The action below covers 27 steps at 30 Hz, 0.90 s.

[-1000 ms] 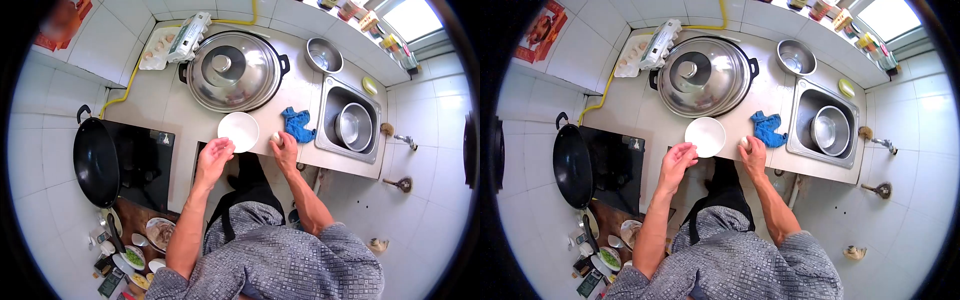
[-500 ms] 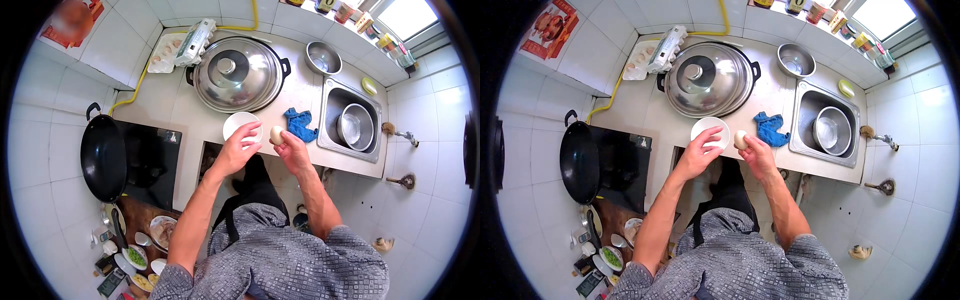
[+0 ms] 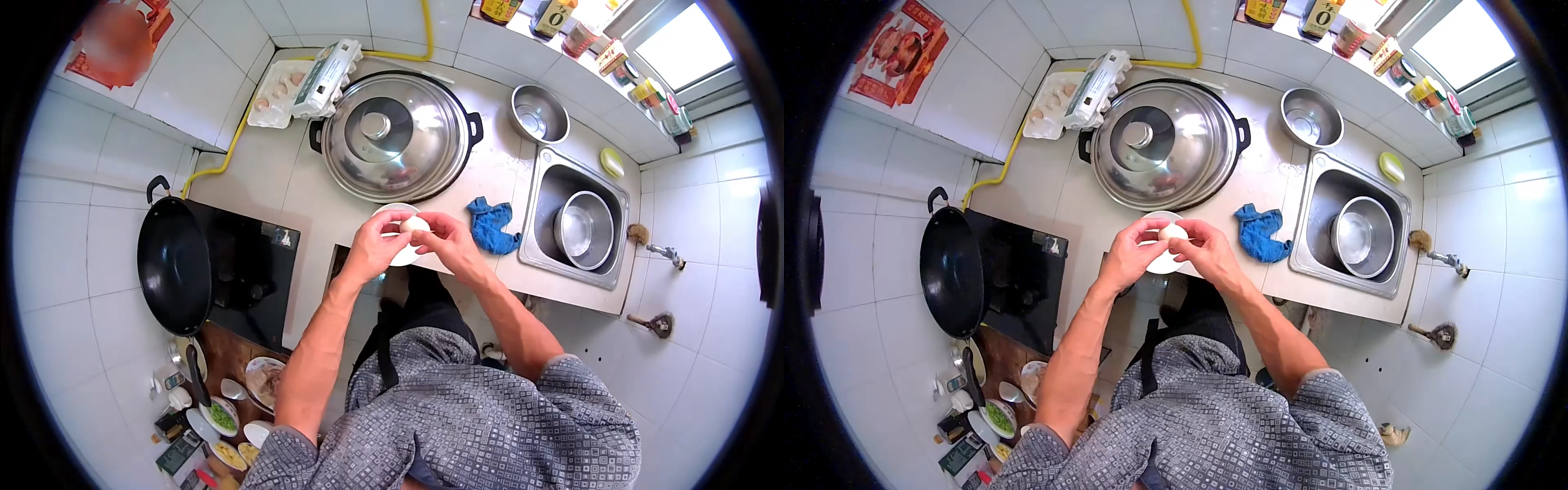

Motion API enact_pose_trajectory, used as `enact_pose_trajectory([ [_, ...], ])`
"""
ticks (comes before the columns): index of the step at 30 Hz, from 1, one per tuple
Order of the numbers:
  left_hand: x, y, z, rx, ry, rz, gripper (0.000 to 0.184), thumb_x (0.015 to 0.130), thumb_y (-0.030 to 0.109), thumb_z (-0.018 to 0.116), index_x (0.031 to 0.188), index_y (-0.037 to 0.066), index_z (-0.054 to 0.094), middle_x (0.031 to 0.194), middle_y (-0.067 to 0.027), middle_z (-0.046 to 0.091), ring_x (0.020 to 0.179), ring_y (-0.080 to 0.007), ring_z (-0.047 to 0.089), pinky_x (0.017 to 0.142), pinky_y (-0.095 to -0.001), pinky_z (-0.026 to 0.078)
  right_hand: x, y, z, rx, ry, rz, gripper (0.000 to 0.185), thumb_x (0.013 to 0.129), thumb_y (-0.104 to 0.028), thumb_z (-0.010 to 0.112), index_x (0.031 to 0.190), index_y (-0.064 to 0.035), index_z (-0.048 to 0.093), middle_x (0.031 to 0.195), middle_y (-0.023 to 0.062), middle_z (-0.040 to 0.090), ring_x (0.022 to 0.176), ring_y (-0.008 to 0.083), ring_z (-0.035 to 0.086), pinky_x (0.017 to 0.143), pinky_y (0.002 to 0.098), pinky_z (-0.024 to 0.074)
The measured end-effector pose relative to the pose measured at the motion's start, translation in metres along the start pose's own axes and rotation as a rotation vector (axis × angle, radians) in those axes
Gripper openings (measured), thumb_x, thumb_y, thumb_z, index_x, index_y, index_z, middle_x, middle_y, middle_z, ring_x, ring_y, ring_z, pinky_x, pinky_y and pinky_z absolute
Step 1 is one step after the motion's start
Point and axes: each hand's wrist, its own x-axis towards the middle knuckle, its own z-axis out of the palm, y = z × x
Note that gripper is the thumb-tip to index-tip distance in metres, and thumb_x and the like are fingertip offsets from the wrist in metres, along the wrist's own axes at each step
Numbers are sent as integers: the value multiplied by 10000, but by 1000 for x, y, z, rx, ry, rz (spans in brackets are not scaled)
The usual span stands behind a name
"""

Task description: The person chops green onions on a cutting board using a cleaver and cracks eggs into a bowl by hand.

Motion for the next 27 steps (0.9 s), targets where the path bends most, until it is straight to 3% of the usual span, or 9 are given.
enact_pose_trajectory([
  [8,-1,-24,9,25,130,79,318,881,6,695,1195,-29,658,1201,-152,633,1051,-251,689,885,-347,625,5,13,-4,-64,-30,-27,447,914,-107,693,1291,95,566,1113,164,688,951,201,701,771,301,597],
  [15,-4,-21,5,167,165,33,317,871,20,706,1182,-21,661,1177,-133,671,1037,-239,703,918,-345,599,6,14,2,-202,-39,-75,427,917,-121,685,1286,71,589,1101,158,700,918,190,708,745,301,605],
  [20,-7,-15,1,257,183,-4,287,856,81,720,1131,7,682,1075,-107,734,958,-219,730,830,-333,590,9,8,7,-294,-47,-36,400,898,-107,689,1244,80,618,1066,157,712,888,190,715,743,296,603],
  [22,-7,-16,-1,245,172,-23,291,856,89,723,1133,9,682,1067,-105,737,953,-217,731,823,-331,587,10,10,9,-290,-20,-86,376,876,-125,683,1189,80,663,935,144,731,753,170,719,689,301,609],
  [27,-6,-18,-6,219,147,-61,289,859,86,717,1135,11,683,1059,-93,740,948,-208,729,812,-324,584,13,11,9,-263,-54,-59,372,877,-120,678,1186,86,664,949,137,728,763,168,718,689,297,609],
])
